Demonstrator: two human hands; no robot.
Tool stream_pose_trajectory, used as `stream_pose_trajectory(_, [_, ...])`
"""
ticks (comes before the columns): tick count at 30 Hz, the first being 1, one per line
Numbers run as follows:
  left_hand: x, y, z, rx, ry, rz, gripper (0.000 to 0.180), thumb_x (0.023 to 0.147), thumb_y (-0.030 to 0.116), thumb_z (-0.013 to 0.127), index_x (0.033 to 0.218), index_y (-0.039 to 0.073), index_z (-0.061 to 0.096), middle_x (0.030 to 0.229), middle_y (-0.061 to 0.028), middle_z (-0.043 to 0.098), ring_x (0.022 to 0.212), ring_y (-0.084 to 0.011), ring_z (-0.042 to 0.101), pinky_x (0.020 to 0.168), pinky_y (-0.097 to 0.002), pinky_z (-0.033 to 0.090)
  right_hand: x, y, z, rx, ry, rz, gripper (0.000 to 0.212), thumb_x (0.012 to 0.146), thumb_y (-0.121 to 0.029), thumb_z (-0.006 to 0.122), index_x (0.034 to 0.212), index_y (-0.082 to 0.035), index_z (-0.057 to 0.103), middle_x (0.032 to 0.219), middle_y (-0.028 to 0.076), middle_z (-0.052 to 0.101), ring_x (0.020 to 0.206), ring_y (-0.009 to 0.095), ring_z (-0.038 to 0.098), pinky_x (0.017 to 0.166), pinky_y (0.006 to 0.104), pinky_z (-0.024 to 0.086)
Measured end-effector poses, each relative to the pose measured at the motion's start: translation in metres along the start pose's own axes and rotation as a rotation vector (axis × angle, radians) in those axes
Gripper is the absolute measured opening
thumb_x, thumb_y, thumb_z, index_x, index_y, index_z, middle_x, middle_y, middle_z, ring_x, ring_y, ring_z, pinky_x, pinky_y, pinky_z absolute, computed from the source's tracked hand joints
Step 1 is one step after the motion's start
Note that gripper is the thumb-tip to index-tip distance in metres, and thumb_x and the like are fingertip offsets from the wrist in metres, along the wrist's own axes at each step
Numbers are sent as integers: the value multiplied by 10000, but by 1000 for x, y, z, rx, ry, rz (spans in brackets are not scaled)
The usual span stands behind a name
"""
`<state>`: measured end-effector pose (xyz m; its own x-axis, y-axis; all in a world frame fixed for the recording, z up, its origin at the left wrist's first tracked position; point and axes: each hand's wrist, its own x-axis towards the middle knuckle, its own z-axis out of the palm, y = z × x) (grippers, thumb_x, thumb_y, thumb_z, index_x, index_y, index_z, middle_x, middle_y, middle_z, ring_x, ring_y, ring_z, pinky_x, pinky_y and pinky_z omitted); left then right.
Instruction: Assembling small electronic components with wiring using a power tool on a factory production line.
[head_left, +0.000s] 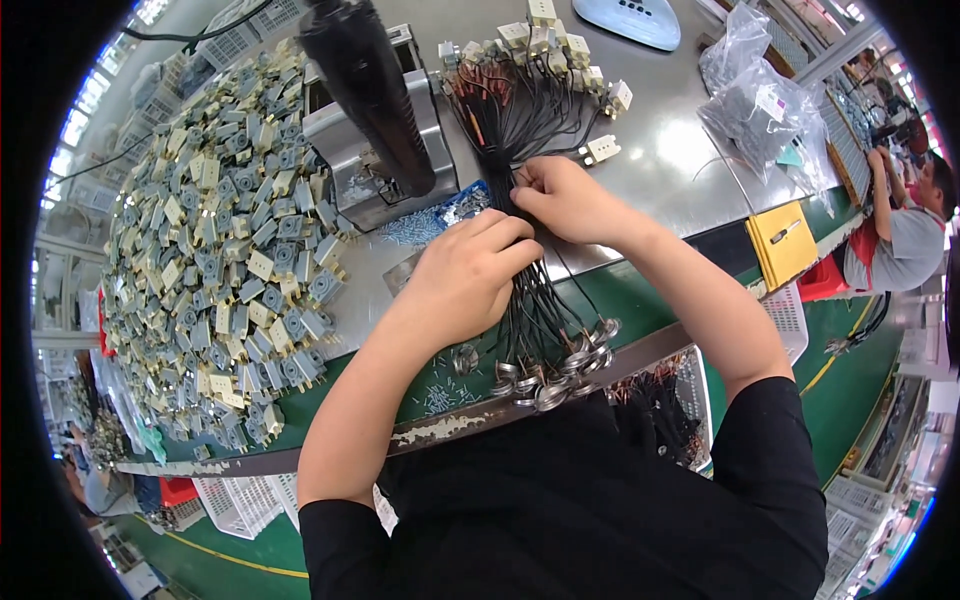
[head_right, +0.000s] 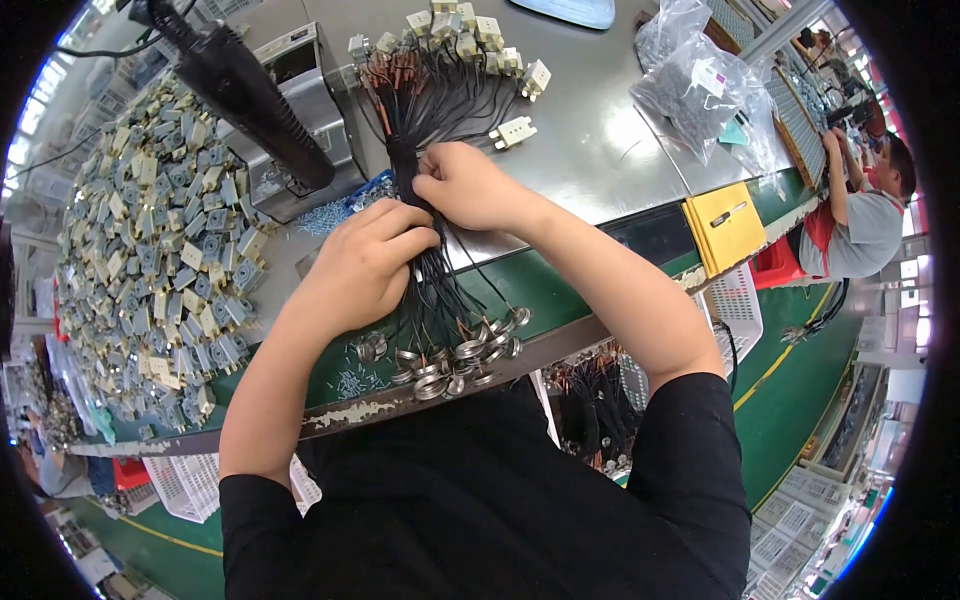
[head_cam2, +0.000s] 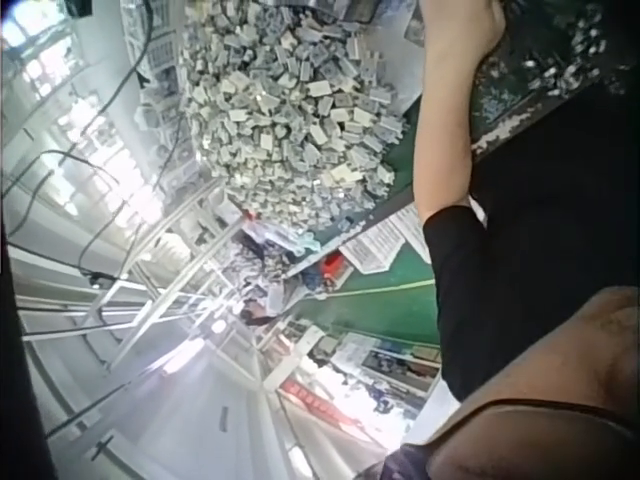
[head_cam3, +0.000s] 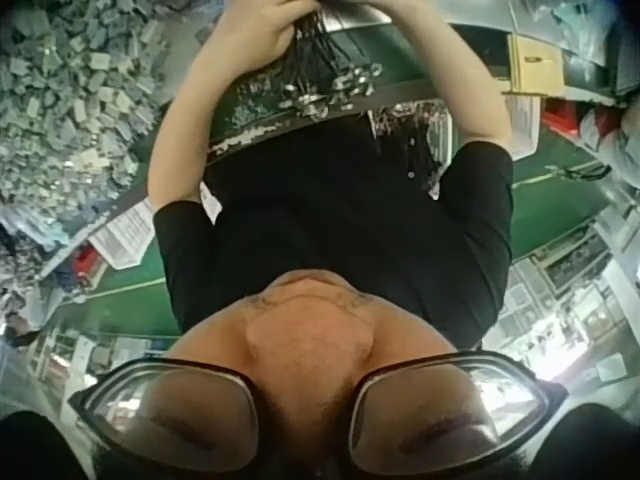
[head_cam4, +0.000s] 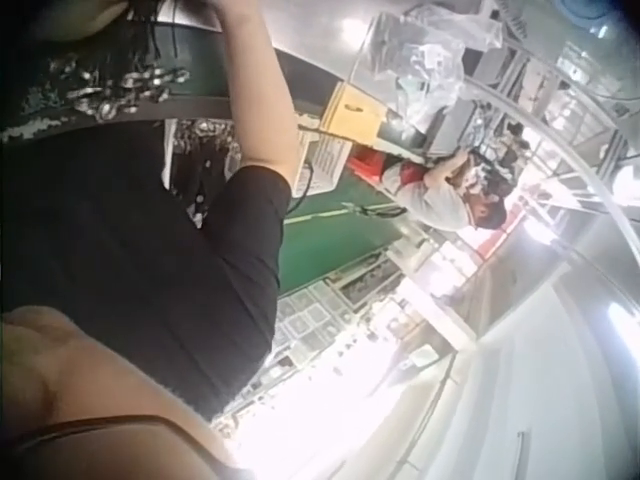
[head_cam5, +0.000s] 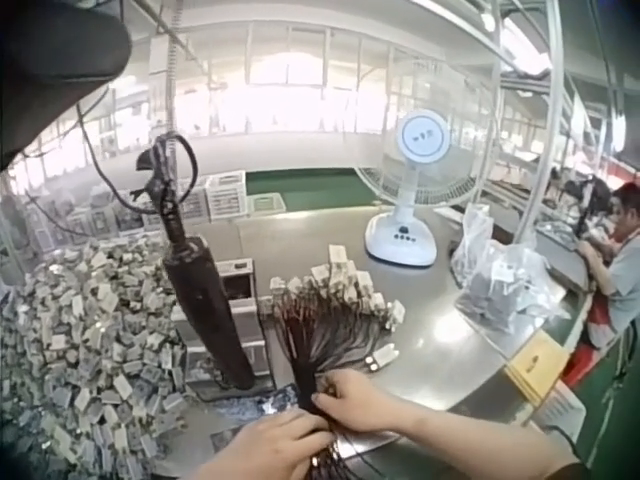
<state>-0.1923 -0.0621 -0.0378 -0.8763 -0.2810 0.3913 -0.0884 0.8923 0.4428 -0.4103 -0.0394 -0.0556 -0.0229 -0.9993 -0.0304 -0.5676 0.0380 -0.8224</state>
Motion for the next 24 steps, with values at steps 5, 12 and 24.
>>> stream_pose_trajectory(5, [-1,2,-10,53,-14,29,339,755,-47,634,1072,60,688,1141,-84,670,1090,-320,640,919,-439,537,-3,-2,-17,13,14,43,252,954,-180,600,937,66,649,802,189,690,746,287,666,725,414,534])
stream_pose_trajectory(12, [-3,1,-5,-16,-77,-57,353,763,-48,627,1093,61,688,1180,-91,663,1123,-327,622,951,-446,531,-19,2,-2,248,-43,45,150,979,-129,680,909,0,650,700,-38,545,667,33,441,573,265,359])
stream_pose_trajectory(24, [6,9,-10,-3,-133,-63,357,748,-58,614,1075,64,689,1170,-74,668,1113,-321,605,953,-435,522,-26,1,-10,346,-39,49,144,1043,-149,639,1016,-11,608,834,-52,545,771,20,457,645,241,386])
